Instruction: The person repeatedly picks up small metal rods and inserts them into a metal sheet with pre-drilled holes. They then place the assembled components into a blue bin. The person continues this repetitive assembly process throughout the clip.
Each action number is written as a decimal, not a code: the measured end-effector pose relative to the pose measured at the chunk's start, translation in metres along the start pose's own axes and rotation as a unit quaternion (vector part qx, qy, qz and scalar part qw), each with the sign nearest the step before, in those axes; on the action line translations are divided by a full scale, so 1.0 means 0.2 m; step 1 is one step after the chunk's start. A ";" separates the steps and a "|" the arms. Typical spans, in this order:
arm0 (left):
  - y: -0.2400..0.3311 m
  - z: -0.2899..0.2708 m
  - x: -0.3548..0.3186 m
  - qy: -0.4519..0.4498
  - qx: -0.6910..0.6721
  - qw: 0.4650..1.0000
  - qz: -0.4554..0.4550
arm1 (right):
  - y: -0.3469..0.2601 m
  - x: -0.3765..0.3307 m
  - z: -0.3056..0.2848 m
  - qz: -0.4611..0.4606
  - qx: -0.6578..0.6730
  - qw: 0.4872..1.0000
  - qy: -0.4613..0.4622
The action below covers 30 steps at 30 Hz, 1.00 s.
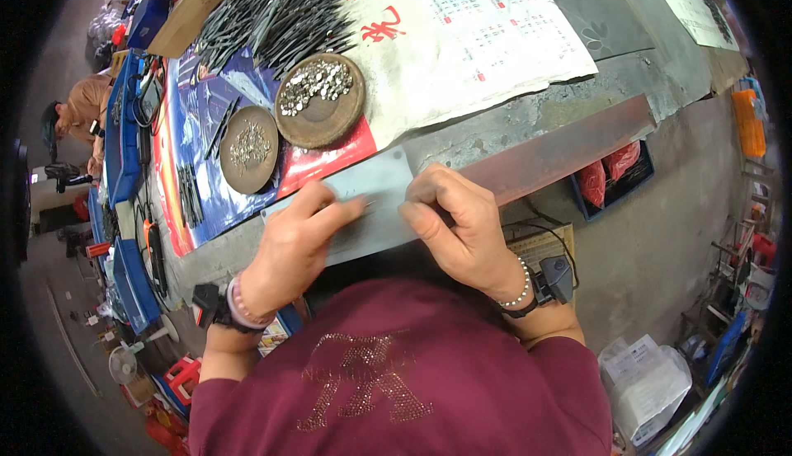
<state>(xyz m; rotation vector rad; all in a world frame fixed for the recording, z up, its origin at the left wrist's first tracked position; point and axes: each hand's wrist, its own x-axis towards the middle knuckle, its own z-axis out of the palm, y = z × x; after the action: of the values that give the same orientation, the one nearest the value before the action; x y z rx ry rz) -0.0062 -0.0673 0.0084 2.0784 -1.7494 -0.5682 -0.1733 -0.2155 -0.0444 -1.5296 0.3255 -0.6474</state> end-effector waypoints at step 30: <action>0.11 0.20 -0.37 0.206 -0.690 0.690 -0.068 | -0.09 -0.01 0.40 -0.110 -0.094 0.987 -0.076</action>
<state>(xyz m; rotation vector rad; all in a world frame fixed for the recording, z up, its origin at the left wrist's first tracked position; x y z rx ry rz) -0.0579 0.0020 -0.0093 1.0200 -0.4399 -0.9353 -0.1323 -0.1465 -0.0229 -1.8011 0.1042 -0.6821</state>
